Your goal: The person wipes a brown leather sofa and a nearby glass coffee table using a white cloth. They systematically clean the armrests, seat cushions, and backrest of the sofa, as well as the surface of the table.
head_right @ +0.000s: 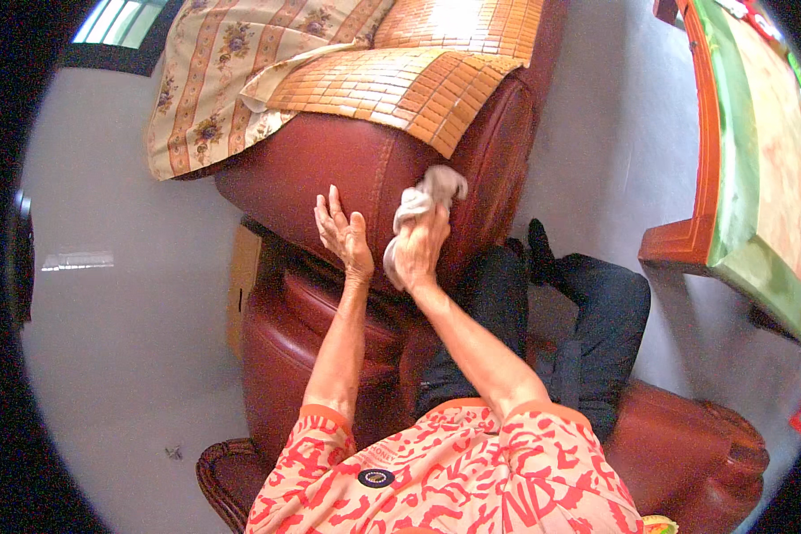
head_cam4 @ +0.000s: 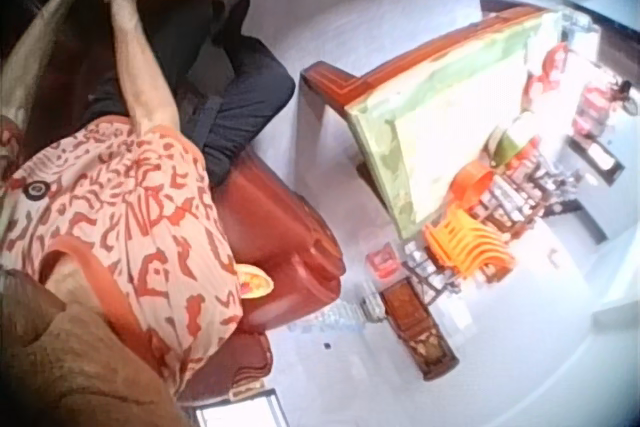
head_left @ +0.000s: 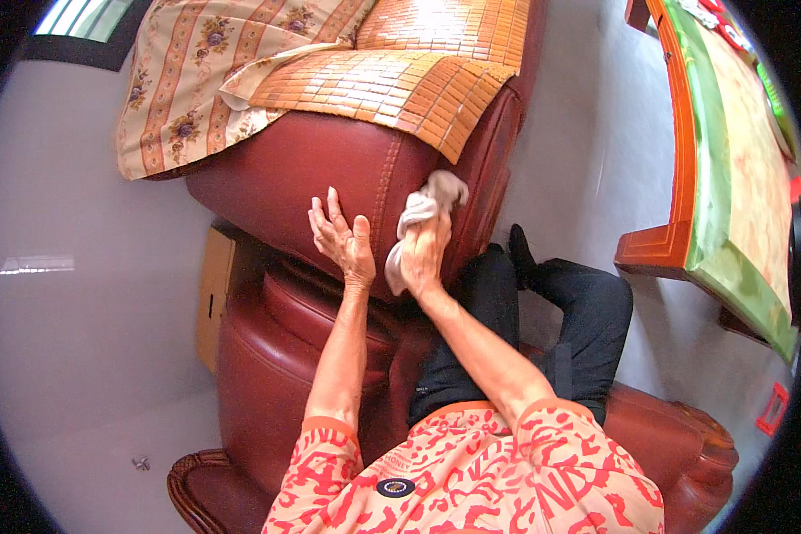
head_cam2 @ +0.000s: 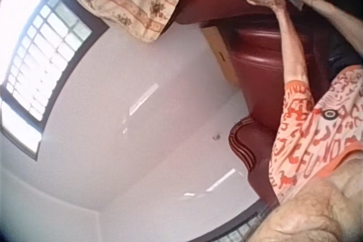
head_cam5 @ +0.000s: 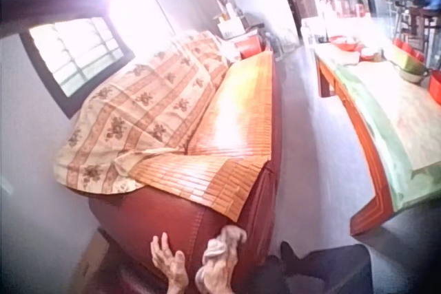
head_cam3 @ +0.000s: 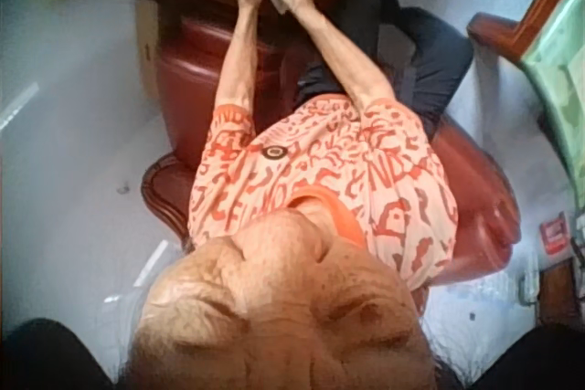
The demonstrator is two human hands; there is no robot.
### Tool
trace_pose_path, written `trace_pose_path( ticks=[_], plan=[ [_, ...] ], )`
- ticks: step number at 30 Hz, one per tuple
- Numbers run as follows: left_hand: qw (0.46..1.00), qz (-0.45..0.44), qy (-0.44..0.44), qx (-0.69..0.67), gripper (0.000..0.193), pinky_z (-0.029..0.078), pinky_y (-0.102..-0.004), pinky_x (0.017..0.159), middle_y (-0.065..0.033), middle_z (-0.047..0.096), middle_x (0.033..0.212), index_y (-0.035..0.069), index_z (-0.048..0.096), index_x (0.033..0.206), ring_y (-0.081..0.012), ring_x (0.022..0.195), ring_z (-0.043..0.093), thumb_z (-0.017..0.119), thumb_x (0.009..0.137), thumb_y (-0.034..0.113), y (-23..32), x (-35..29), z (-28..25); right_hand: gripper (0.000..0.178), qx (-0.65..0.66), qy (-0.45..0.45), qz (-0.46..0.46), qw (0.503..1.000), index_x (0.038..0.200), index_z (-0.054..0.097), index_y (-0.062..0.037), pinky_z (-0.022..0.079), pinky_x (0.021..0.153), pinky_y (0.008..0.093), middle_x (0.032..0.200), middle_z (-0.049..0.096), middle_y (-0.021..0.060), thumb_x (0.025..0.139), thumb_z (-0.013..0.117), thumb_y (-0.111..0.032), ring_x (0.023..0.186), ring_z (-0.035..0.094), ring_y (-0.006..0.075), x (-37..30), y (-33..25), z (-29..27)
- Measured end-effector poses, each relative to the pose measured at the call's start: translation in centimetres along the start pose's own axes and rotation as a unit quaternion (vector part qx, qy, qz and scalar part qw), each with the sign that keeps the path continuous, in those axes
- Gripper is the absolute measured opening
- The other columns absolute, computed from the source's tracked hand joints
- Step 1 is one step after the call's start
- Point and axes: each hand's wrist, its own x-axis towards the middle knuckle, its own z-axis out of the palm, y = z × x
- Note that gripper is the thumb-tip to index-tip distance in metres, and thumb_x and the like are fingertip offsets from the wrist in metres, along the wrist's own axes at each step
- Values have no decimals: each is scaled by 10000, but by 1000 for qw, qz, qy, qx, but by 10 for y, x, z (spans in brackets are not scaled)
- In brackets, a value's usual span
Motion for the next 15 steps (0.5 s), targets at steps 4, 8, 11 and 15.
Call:
trace_pose_path(
  ticks=[4, 8, 11, 15],
  plan=[
    [1000, -4, 4, 23, 712, 101, -547, 1107, -146, 183, 1543, 184, 293, 1496, -359, 1421, 128, 415, 922, 587, 4, -4, 1, 384, -31, 8, 64, 997, 1251, 458, -26, 335, 911, 505, 1200, 462, 236, 934, 476, -242, 1111, 433, 416, -59, 14, 16],
    [999, -14, -2, 33, 702, 103, -551, 1105, -142, 173, 1547, 184, 295, 1493, -355, 1422, 123, 434, 922, 567, 1, -4, 0, 406, -32, -67, 135, 988, 1237, 439, -36, 338, 904, 528, 1202, 452, 253, 925, 506, -288, 1099, 437, 430, -88, 13, 11],
    [999, -16, -2, 45, 703, 101, -553, 1104, -143, 171, 1549, 185, 287, 1495, -354, 1423, 120, 435, 922, 563, -5, -5, -4, 338, -3, -117, 156, 981, 1139, 497, -21, 419, 848, 503, 1076, 525, 270, 914, 509, -273, 992, 532, 416, -86, -10, -3],
    [999, -11, 0, 43, 685, 103, -570, 1108, -153, 185, 1549, 198, 300, 1490, -366, 1425, 136, 417, 931, 576, 2, -2, -1, 491, 46, -310, 266, 911, 1168, 516, 14, 472, 855, 445, 1060, 619, 235, 827, 602, -329, 980, 608, 402, -79, 0, -38]
  ],
)
